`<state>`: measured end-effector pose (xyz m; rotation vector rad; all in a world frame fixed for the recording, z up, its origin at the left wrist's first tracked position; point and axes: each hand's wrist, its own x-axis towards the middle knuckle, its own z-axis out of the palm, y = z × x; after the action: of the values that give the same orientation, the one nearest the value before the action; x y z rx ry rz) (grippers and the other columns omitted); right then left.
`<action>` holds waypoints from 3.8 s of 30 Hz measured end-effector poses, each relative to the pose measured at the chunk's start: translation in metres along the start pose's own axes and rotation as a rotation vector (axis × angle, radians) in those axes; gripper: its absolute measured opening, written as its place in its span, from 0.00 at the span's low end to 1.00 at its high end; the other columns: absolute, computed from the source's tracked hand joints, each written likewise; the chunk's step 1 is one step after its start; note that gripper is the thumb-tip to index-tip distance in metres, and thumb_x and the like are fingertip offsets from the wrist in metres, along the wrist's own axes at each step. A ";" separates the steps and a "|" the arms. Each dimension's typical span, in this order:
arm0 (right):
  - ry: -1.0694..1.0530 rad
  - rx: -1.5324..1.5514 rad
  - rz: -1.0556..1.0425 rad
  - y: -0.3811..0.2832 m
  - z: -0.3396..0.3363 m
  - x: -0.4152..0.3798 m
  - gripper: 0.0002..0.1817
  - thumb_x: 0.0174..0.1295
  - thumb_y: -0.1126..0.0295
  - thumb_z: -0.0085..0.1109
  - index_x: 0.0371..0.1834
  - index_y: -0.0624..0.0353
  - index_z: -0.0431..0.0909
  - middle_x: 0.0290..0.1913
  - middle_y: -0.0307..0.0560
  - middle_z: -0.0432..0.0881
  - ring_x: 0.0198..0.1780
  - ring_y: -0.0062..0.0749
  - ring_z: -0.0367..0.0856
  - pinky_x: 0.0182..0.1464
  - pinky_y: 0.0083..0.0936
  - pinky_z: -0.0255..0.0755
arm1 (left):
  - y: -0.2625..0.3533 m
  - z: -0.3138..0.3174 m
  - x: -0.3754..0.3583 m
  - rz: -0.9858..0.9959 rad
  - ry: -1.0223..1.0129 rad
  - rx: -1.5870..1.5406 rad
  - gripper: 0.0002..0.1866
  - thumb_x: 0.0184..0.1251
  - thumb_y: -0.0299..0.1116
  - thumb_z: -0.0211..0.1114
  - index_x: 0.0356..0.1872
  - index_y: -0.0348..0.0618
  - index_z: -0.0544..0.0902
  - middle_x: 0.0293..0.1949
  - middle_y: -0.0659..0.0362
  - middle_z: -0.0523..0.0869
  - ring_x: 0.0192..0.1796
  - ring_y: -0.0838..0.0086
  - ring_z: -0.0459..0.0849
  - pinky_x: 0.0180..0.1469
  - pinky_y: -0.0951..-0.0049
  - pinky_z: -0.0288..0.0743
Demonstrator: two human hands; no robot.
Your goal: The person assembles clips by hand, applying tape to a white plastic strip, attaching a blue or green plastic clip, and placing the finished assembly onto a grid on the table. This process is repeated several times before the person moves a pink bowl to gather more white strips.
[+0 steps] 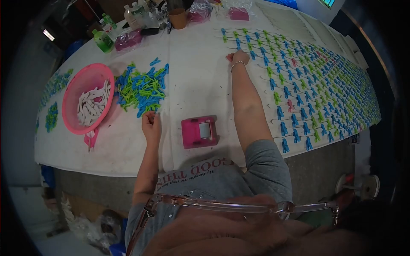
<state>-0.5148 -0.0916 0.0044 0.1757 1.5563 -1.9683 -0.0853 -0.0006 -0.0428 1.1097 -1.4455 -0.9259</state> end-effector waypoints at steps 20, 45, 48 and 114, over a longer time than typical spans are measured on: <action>-0.271 -0.392 -0.624 0.067 -0.107 -0.134 0.08 0.59 0.70 0.58 0.36 0.64 0.79 0.34 0.51 0.83 0.37 0.38 0.82 0.42 0.31 0.75 | -0.017 -0.002 0.007 0.150 0.089 0.080 0.07 0.68 0.27 0.57 0.45 0.38 0.75 0.32 0.63 0.77 0.32 0.82 0.72 0.37 0.80 0.69; -0.366 -0.327 -0.782 0.056 -0.132 -0.188 0.09 0.59 0.69 0.56 0.41 0.59 0.76 0.35 0.48 0.81 0.37 0.41 0.80 0.42 0.35 0.74 | 0.014 -0.070 -0.106 0.233 0.093 0.879 0.16 0.64 0.41 0.63 0.41 0.35 0.80 0.37 0.52 0.80 0.36 0.67 0.78 0.40 0.68 0.73; -0.558 -0.638 -1.105 0.048 -0.206 -0.218 0.08 0.58 0.67 0.59 0.38 0.57 0.77 0.34 0.46 0.81 0.39 0.43 0.78 0.44 0.36 0.72 | 0.020 -0.067 -0.110 0.227 0.095 0.898 0.16 0.65 0.39 0.62 0.42 0.35 0.80 0.39 0.50 0.79 0.38 0.64 0.80 0.42 0.66 0.74; -0.574 -0.995 -1.574 0.053 -0.309 -0.253 0.09 0.52 0.70 0.64 0.36 0.55 0.79 0.33 0.42 0.80 0.39 0.39 0.76 0.43 0.33 0.66 | 0.016 -0.076 -0.217 0.452 -0.312 0.447 0.05 0.57 0.30 0.65 0.28 0.42 0.78 0.29 0.52 0.80 0.34 0.55 0.79 0.35 0.60 0.72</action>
<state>-0.3654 0.2819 -0.0157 -2.3297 2.1452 -1.3662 -0.0067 0.2143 -0.0743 0.9090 -2.1245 -0.4742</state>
